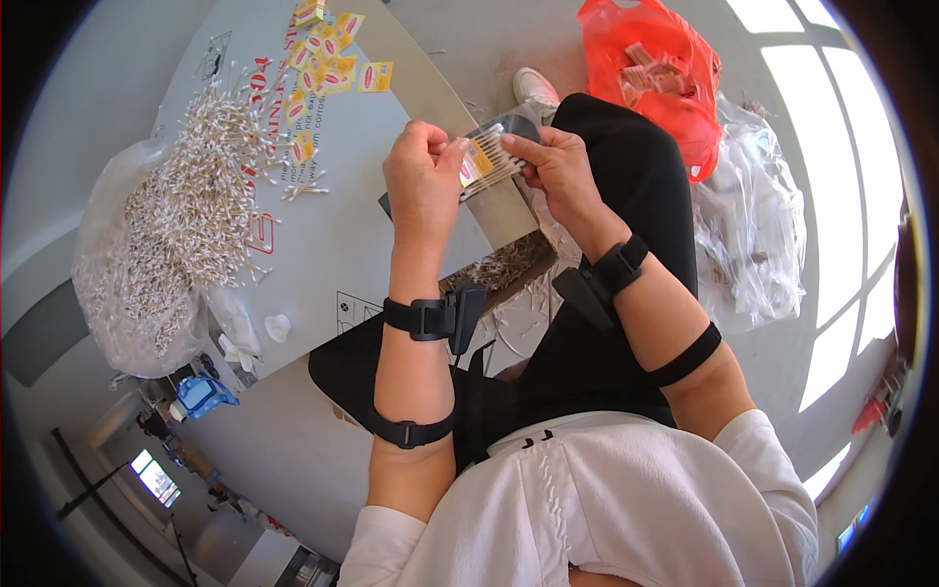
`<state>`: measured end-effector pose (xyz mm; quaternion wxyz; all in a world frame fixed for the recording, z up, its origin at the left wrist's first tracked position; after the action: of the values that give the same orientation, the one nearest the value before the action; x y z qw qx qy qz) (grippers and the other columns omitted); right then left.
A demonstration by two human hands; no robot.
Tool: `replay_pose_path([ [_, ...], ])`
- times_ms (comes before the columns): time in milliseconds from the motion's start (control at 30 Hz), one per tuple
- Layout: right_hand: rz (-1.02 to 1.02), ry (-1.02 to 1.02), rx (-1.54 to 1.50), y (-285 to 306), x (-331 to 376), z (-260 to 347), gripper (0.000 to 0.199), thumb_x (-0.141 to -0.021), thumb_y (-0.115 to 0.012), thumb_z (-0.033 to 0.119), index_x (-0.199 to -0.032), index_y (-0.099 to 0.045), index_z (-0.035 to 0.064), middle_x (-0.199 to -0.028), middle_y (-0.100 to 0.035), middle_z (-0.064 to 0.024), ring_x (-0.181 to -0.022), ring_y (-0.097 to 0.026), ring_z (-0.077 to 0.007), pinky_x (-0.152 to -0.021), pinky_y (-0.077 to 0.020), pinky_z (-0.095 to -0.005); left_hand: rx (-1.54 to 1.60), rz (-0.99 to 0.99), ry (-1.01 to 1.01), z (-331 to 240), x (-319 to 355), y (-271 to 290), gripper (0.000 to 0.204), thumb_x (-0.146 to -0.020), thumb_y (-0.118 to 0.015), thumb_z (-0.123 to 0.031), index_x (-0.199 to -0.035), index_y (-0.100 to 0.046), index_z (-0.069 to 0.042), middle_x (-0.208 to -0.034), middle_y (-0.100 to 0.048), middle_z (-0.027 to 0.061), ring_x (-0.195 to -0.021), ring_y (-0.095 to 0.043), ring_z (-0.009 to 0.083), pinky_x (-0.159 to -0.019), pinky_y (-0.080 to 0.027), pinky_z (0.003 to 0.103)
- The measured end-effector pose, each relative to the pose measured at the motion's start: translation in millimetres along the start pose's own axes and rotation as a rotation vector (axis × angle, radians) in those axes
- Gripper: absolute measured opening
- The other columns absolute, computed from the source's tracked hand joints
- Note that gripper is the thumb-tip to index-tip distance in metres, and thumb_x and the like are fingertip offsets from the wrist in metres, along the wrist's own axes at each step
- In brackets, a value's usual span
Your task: Manually sorting and packing bulk cotton swabs into plastic retail containers.
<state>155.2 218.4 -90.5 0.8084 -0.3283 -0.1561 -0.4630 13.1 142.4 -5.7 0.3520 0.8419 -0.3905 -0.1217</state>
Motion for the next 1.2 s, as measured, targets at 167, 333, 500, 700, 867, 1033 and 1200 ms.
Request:
replay_pose_path([
  [167, 0.001, -0.018, -0.022, -1.1, 0.6, 0.1, 0.016, -0.086, -0.078, 0.017, -0.076, -0.068, 0.0091, -0.062, -0.054, 0.0055, -0.051, -0.044, -0.0031, -0.046, -0.0328, -0.0189, 0.167, 0.034, 0.146, 15.5, 1.7, 3.8, 0.016, -0.079, -0.061, 0.011, -0.092, -0.060, 0.003, -0.078, -0.065, 0.0098, -0.066, -0.062, 0.0189, -0.065, -0.053, 0.031],
  [333, -0.006, -0.038, -0.055, 0.9, -0.2, -2.9, 0.015, -0.087, -0.077, 0.016, -0.076, -0.068, 0.0088, -0.062, -0.055, 0.0060, -0.051, -0.044, -0.0025, -0.047, -0.0338, -0.0183, 0.029, -0.033, -0.040, -1.0, 2.5, -4.3, 0.019, -0.077, -0.060, 0.012, -0.092, -0.059, 0.002, -0.077, -0.063, 0.0117, -0.068, -0.063, 0.0232, -0.064, -0.053, 0.034],
  [500, 0.023, -0.018, -0.065, 0.9, -1.1, -4.8, 0.013, -0.087, -0.076, 0.014, -0.078, -0.069, 0.0087, -0.066, -0.057, 0.0061, -0.054, -0.045, -0.0021, -0.046, -0.0344, -0.0183, -0.062, -0.079, -0.181, -6.3, 10.4, -1.0, 0.020, -0.079, -0.064, 0.008, -0.096, -0.057, 0.000, -0.093, -0.060, 0.0150, -0.075, -0.061, 0.0313, -0.067, -0.052, 0.038],
  [700, 0.048, -0.098, -0.117, 8.7, 5.9, -0.9, 0.016, -0.086, -0.075, 0.014, -0.076, -0.065, 0.0079, -0.067, -0.056, 0.0049, -0.053, -0.045, -0.0026, -0.045, -0.0310, -0.0184, -0.252, -0.182, -0.265, 3.2, 60.0, 17.8, 0.025, -0.082, -0.065, 0.002, -0.106, -0.060, 0.000, -0.108, -0.059, 0.0142, -0.101, -0.058, 0.0332, -0.086, -0.049, 0.042],
  [867, 0.016, -0.137, -0.083, 9.7, 12.9, 1.2, 0.020, -0.085, -0.076, 0.013, -0.073, -0.062, 0.0084, -0.066, -0.055, 0.0031, -0.052, -0.044, -0.0030, -0.044, -0.0291, -0.0185, -0.396, -0.137, -0.254, 18.1, 98.3, 3.8, 0.045, -0.089, -0.066, -0.016, -0.129, -0.054, 0.001, -0.135, -0.051, 0.0169, -0.129, -0.041, 0.0403, -0.106, -0.032, 0.053],
  [1033, 0.018, -0.149, -0.099, 10.7, 14.1, -1.2, 0.022, -0.084, -0.077, 0.010, -0.071, -0.060, 0.0089, -0.066, -0.055, 0.0021, -0.052, -0.044, -0.0035, -0.044, -0.0288, -0.0188, -0.485, -0.080, -0.210, 14.1, 112.8, -16.4, 0.063, -0.092, -0.064, -0.027, -0.144, -0.041, -0.001, -0.154, -0.031, 0.0215, -0.141, -0.025, 0.0435, -0.112, -0.021, 0.059],
  [1200, 0.026, -0.112, -0.120, 12.4, 11.6, -3.8, 0.025, -0.085, -0.077, 0.009, -0.069, -0.057, 0.0089, -0.064, -0.054, 0.0016, -0.050, -0.042, -0.0046, -0.044, -0.0286, -0.0195, -0.517, -0.054, -0.191, 11.3, 113.9, -20.9, 0.060, -0.097, -0.057, -0.032, -0.147, -0.040, -0.002, -0.156, -0.029, 0.0208, -0.144, -0.022, 0.0417, -0.114, -0.018, 0.055],
])
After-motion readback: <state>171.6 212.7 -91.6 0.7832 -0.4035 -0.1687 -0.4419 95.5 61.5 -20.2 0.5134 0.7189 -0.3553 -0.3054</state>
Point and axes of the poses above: each hand's wrist, its own x-axis away from the middle knuckle, its own y-axis out of the back of the hand, z = x × y, the point moved 6 cm from there along -x, towards the middle knuckle
